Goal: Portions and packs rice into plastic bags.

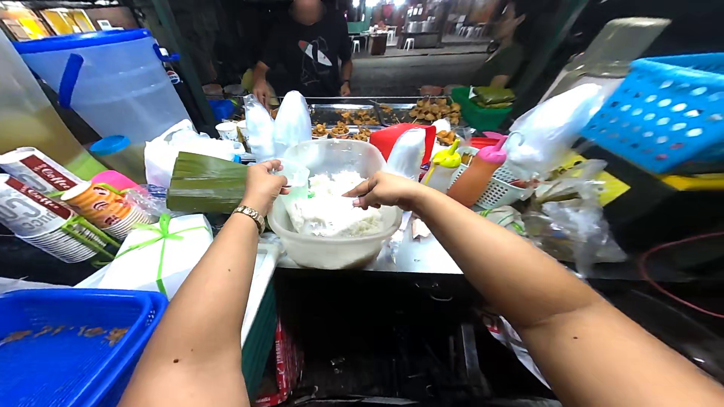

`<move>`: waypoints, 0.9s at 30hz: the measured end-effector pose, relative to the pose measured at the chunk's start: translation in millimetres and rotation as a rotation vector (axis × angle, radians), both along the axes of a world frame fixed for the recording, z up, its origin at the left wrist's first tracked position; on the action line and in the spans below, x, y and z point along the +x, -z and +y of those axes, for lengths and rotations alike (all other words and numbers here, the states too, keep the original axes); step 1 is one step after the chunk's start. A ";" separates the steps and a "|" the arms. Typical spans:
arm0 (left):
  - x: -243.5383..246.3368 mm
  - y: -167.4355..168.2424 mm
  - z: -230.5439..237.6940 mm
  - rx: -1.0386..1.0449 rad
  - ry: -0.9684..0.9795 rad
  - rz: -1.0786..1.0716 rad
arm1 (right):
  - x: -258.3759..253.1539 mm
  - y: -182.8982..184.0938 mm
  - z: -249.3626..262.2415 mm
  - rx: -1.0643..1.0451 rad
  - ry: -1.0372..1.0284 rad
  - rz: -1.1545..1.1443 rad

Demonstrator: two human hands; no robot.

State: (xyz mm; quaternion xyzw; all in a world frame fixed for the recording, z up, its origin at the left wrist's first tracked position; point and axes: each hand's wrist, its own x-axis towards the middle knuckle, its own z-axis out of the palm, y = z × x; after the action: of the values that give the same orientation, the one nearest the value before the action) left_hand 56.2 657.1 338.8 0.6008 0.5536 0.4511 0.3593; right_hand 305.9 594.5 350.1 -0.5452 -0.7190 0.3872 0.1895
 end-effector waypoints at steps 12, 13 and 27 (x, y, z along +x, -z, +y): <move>32.0 -29.1 -28.5 -0.110 0.212 0.019 | -52.7 -28.4 -25.1 0.704 0.246 -0.654; 33.0 -27.9 -28.5 -0.117 0.202 0.021 | -60.8 -24.8 -28.8 0.798 0.238 -0.732; 35.4 -32.7 -28.0 -0.083 0.149 -0.169 | -37.1 -41.1 -43.4 0.590 0.357 -0.855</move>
State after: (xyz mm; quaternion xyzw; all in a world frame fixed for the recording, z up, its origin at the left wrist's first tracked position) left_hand 91.6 629.1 371.5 0.5848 0.4932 0.4489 0.4619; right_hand 268.8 551.1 391.2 -0.6912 -0.7063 -0.1250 0.0880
